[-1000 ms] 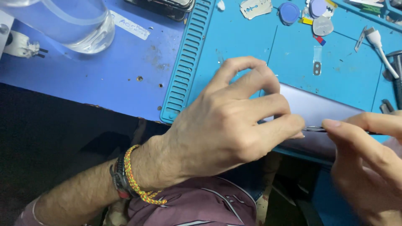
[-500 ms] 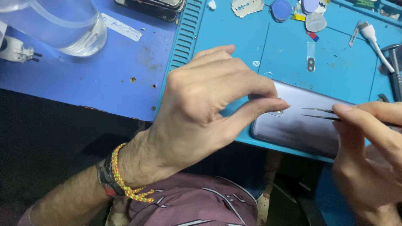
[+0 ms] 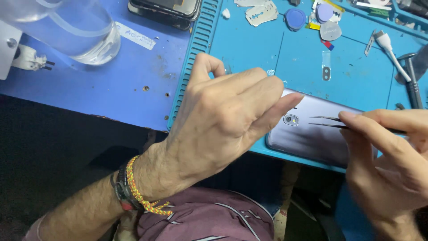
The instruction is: Repairing a smartphone camera lens area using tweezers and a cotton swab
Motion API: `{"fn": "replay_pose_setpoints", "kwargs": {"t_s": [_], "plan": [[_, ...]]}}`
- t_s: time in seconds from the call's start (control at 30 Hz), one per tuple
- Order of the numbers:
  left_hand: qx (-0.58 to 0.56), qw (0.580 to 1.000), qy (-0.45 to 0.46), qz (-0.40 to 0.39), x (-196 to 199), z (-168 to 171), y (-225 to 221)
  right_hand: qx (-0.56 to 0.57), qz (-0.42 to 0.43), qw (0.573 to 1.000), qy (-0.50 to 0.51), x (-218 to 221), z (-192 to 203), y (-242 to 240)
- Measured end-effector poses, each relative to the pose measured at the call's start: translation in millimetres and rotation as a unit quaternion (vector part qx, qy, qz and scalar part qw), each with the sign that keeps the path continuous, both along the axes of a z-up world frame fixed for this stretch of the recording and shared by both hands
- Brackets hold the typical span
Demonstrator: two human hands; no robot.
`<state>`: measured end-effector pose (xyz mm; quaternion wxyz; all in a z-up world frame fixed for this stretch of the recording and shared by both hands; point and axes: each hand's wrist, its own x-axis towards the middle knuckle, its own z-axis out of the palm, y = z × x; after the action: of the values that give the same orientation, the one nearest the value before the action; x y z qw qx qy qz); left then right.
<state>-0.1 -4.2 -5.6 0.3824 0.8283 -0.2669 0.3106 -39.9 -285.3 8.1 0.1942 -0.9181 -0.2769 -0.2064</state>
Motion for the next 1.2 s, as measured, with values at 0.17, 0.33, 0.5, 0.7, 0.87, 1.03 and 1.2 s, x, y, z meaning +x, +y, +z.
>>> {"fn": "replay_pose_setpoints", "kwargs": {"t_s": [0.17, 0.33, 0.5, 0.7, 0.87, 1.03, 1.2], "plan": [[0.114, 0.991, 0.008, 0.074, -0.6, 6.7, 5.4, 0.045, 0.001, 0.999, -0.014, 3.4, -1.2, 5.3], [0.226, 0.962, 0.035, 0.149, 3.2, 3.3, 12.8, 0.066, -0.087, 0.994, -0.002, -7.2, -13.4, -18.6], [0.199, 0.967, 0.006, 0.156, -1.4, 12.9, 25.0, 0.022, -0.270, 0.959, 0.077, -24.7, -23.0, -60.2], [0.283, 0.923, -0.020, 0.260, 30.2, 11.4, 26.1, 0.050, -0.249, 0.963, 0.086, -23.3, -25.4, -68.1], [0.345, 0.858, -0.066, 0.375, 76.6, -14.1, 11.8, 0.046, -0.188, 0.980, 0.039, -22.1, -17.7, -59.2], [0.368, 0.852, -0.109, 0.356, 86.5, -25.4, 12.5, 0.043, -0.186, 0.981, 0.029, -23.7, -23.9, -64.1], [0.374, 0.819, -0.167, 0.401, 66.3, 5.4, 12.9, 0.036, -0.173, 0.984, 0.019, -24.1, -28.0, -74.1]]}}
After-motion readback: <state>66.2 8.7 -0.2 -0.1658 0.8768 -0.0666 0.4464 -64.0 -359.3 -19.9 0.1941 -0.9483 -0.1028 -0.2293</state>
